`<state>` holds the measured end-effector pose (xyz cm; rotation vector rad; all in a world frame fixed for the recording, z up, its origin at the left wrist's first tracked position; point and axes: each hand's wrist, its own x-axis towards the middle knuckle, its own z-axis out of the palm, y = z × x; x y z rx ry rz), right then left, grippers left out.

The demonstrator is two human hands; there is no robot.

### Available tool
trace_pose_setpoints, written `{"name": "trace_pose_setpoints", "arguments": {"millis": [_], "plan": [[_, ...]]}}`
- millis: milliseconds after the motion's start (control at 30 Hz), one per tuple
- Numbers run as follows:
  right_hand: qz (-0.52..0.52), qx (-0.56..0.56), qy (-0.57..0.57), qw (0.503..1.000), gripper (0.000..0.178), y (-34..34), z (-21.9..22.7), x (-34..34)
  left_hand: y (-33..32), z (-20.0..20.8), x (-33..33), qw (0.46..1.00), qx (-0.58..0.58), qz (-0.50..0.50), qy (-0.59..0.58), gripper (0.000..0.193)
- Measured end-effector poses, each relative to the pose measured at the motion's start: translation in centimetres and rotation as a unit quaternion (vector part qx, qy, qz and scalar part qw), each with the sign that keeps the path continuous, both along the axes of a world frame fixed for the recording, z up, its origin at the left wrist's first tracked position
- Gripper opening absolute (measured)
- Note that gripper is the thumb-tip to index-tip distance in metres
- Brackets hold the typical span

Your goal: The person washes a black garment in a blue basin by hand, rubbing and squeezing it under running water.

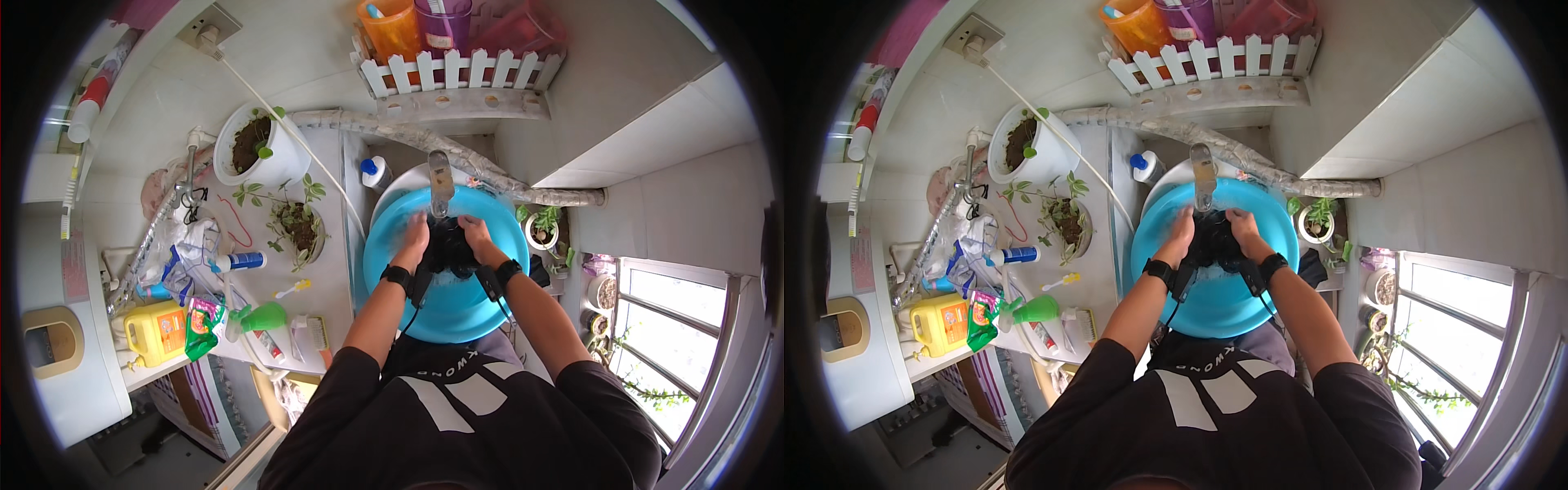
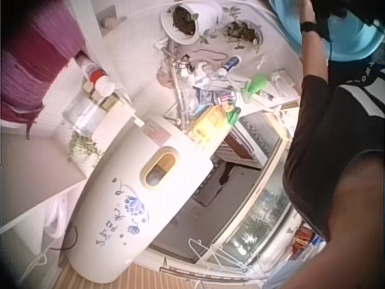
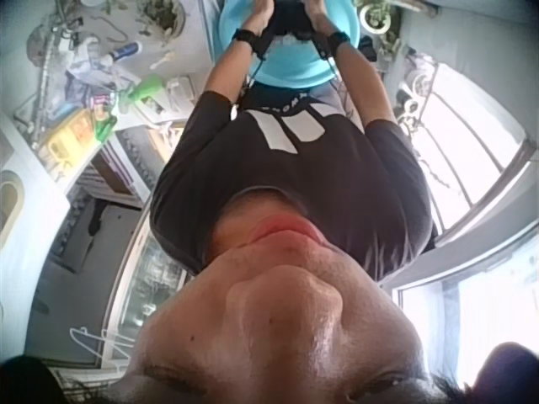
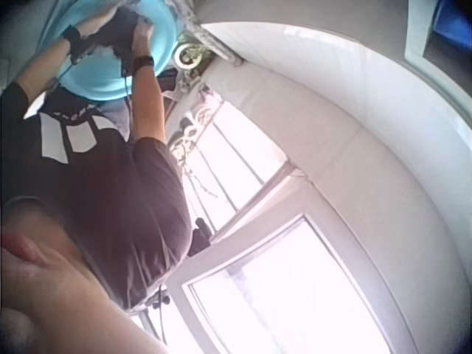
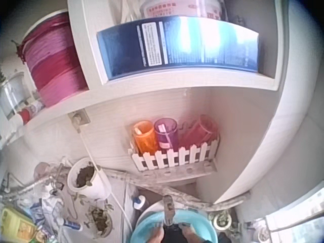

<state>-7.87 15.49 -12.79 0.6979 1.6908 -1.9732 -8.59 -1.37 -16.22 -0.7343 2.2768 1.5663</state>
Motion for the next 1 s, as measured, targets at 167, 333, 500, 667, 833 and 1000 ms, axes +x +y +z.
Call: {"name": "trace_pose_setpoints", "arguments": {"millis": [167,333,500,667,833,1000], "plan": [[-0.005,0.232,0.065,0.971,0.051,-2.0,6.4,2.0,5.7,6.7,1.5,0.966,0.22,0.129,-0.048,0.064],[0.071,0.339,0.112,0.931,0.05,-2.9,5.9,2.6,5.6,7.2,3.5,0.962,0.193,0.187,-0.056,0.058],[0.203,0.471,0.087,0.854,0.046,0.6,2.6,-0.4,5.9,7.1,5.6,0.991,-0.081,-0.09,0.054,0.046],[0.237,0.44,0.117,0.858,0.055,2.7,2.8,-1.1,2.9,6.6,4.6,0.977,-0.09,-0.183,0.068,0.048],[0.32,0.447,0.09,0.83,0.059,1.3,-0.9,0.7,3.4,3.4,3.1,0.956,-0.229,-0.131,-0.125,0.069],[0.363,0.27,0.129,0.882,0.048,-1.7,-0.2,-1.3,-2.0,-2.6,0.9,0.954,0.258,0.027,-0.149,0.071]]}}
